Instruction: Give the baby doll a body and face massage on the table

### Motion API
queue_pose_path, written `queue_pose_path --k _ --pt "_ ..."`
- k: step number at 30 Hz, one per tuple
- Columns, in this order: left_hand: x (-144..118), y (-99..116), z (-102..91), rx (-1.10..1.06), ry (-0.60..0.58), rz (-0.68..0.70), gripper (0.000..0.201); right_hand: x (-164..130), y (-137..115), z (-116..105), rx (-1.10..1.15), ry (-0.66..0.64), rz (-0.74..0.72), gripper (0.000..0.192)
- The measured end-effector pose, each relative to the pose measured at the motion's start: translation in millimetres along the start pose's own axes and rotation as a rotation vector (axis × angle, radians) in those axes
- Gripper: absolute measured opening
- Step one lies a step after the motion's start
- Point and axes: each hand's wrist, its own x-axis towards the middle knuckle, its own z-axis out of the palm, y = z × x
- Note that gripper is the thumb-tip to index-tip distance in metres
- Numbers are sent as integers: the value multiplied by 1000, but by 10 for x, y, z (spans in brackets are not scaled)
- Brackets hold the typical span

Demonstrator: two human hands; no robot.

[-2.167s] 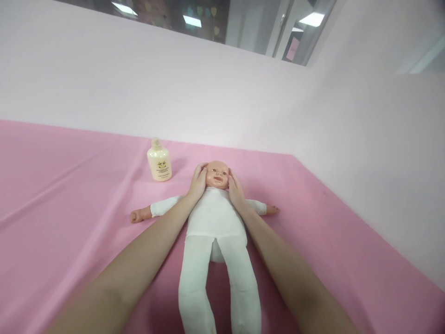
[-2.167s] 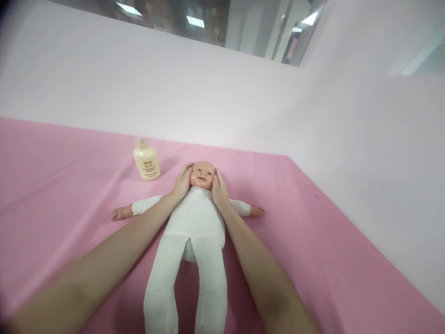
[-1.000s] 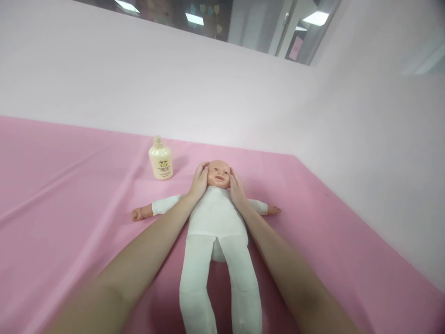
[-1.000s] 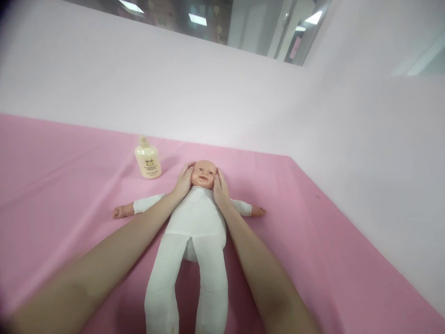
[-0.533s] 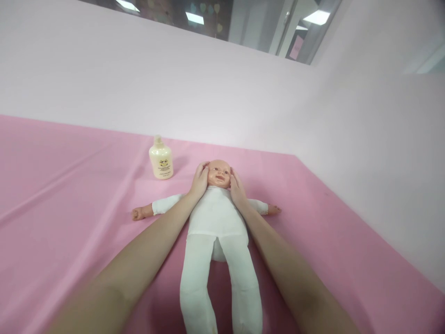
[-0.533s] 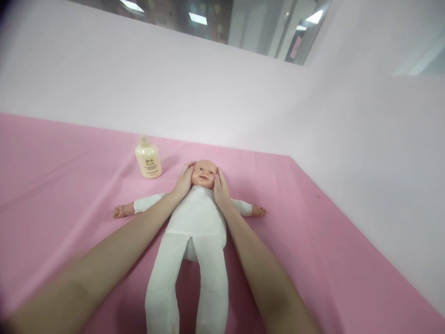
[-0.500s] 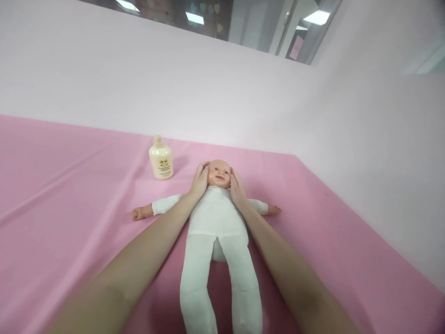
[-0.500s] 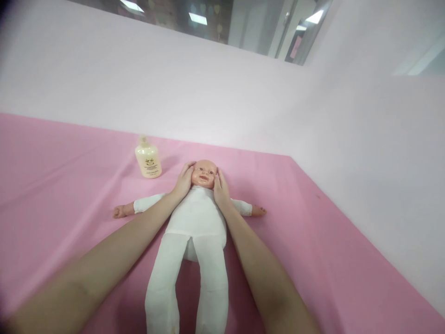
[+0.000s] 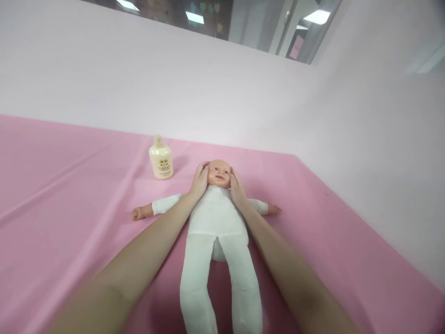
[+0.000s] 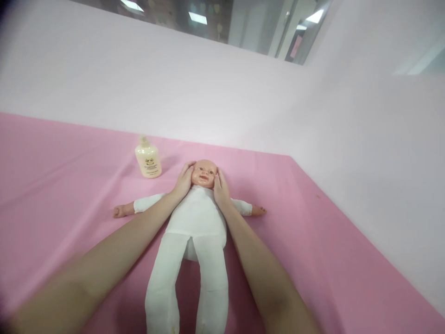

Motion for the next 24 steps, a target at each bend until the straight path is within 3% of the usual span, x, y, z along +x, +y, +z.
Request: queue_pose_path --k 24 --pt "6 -26 -3 -14 -6 -3 29 29 58 -2 -10 17 7 58"
